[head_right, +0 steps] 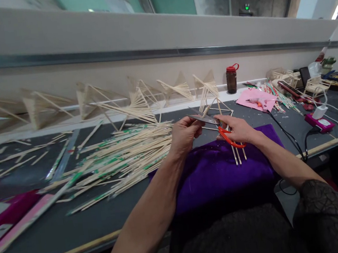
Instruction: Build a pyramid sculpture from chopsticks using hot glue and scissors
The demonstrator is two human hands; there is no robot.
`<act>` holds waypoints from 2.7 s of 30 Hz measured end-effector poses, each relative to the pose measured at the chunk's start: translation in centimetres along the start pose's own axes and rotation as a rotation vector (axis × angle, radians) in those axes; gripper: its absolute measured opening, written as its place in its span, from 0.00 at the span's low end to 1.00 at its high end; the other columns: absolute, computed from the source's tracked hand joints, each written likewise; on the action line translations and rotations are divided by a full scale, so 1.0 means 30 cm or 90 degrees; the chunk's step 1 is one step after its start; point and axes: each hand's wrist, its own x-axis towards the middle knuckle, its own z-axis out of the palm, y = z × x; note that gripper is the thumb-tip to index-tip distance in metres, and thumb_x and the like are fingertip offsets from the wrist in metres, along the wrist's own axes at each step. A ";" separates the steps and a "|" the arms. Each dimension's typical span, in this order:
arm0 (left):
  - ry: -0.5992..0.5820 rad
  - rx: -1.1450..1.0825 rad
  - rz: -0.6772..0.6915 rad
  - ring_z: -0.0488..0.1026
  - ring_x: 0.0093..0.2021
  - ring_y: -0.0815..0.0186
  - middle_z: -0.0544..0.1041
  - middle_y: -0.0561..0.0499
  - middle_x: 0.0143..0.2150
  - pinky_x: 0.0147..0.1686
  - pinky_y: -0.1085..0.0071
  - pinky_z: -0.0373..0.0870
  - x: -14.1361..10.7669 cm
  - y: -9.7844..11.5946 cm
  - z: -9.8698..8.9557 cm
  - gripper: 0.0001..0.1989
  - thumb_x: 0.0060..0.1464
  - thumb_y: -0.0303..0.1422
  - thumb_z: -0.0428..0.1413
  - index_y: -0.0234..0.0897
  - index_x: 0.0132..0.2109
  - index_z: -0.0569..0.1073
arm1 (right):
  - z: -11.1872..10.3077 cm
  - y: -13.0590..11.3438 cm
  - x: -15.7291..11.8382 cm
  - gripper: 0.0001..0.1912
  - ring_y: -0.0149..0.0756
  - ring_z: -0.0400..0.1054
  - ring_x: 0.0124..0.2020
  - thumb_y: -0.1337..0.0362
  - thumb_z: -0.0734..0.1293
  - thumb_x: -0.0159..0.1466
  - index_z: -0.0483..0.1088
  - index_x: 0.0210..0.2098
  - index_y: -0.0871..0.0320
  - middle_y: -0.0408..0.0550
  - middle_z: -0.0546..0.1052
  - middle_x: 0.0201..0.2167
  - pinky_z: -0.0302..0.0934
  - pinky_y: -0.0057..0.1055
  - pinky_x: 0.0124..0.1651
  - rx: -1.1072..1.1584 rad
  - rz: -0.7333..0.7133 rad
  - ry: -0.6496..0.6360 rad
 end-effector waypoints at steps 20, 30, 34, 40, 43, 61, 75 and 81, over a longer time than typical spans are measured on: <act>-0.054 -0.122 -0.081 0.55 0.15 0.80 0.70 0.55 0.20 0.15 0.80 0.43 -0.004 0.020 -0.003 0.16 0.33 0.37 0.68 0.33 0.24 0.70 | 0.022 0.015 -0.013 0.28 0.34 0.66 0.32 0.64 0.61 0.63 0.66 0.62 0.59 0.50 0.78 0.38 0.62 0.32 0.40 -0.082 -0.019 0.021; -0.005 0.013 -0.024 0.61 0.16 0.75 0.70 0.56 0.18 0.15 0.78 0.51 0.006 0.011 -0.017 0.07 0.36 0.32 0.63 0.35 0.25 0.73 | 0.009 0.015 -0.011 0.23 0.37 0.71 0.39 0.62 0.62 0.65 0.67 0.60 0.54 0.49 0.80 0.42 0.62 0.32 0.44 -0.130 0.005 0.004; 0.048 0.149 0.078 0.64 0.18 0.73 0.70 0.57 0.19 0.18 0.77 0.57 0.001 0.007 -0.016 0.08 0.40 0.33 0.64 0.36 0.29 0.74 | -0.001 0.001 -0.009 0.24 0.35 0.70 0.36 0.62 0.61 0.66 0.67 0.61 0.56 0.50 0.80 0.42 0.61 0.31 0.42 -0.135 0.023 0.000; 0.089 0.322 0.212 0.68 0.24 0.69 0.75 0.55 0.23 0.27 0.74 0.63 -0.013 -0.001 -0.015 0.03 0.50 0.33 0.60 0.39 0.31 0.76 | -0.008 -0.018 -0.010 0.23 0.34 0.69 0.35 0.63 0.60 0.66 0.67 0.60 0.56 0.50 0.79 0.43 0.61 0.31 0.42 -0.117 0.034 0.007; 0.102 0.351 0.253 0.71 0.29 0.67 0.77 0.53 0.26 0.31 0.73 0.64 -0.019 0.001 -0.020 0.03 0.50 0.33 0.60 0.40 0.31 0.78 | -0.006 -0.023 -0.011 0.23 0.34 0.68 0.33 0.63 0.60 0.65 0.67 0.60 0.56 0.49 0.79 0.39 0.61 0.31 0.41 -0.094 0.039 0.002; -0.086 -0.065 -0.127 0.50 0.12 0.80 0.69 0.55 0.16 0.13 0.80 0.41 -0.004 0.037 -0.020 0.12 0.35 0.33 0.67 0.34 0.27 0.73 | -0.040 0.016 -0.023 0.23 0.31 0.68 0.32 0.64 0.62 0.62 0.72 0.56 0.54 0.44 0.80 0.39 0.60 0.28 0.39 -0.023 -0.013 -0.018; -0.057 0.148 -0.048 0.60 0.16 0.73 0.72 0.52 0.22 0.17 0.76 0.51 0.003 -0.001 -0.029 0.08 0.48 0.36 0.60 0.35 0.32 0.74 | -0.042 0.007 -0.023 0.20 0.33 0.68 0.31 0.64 0.61 0.62 0.74 0.52 0.54 0.45 0.78 0.34 0.58 0.28 0.38 -0.045 0.012 -0.010; 0.098 0.721 0.207 0.75 0.36 0.60 0.80 0.41 0.39 0.31 0.69 0.59 -0.026 -0.021 0.005 0.13 0.63 0.35 0.48 0.35 0.38 0.76 | -0.003 -0.024 -0.021 0.19 0.30 0.64 0.27 0.64 0.61 0.61 0.73 0.50 0.60 0.43 0.74 0.28 0.56 0.26 0.35 -0.030 0.038 0.027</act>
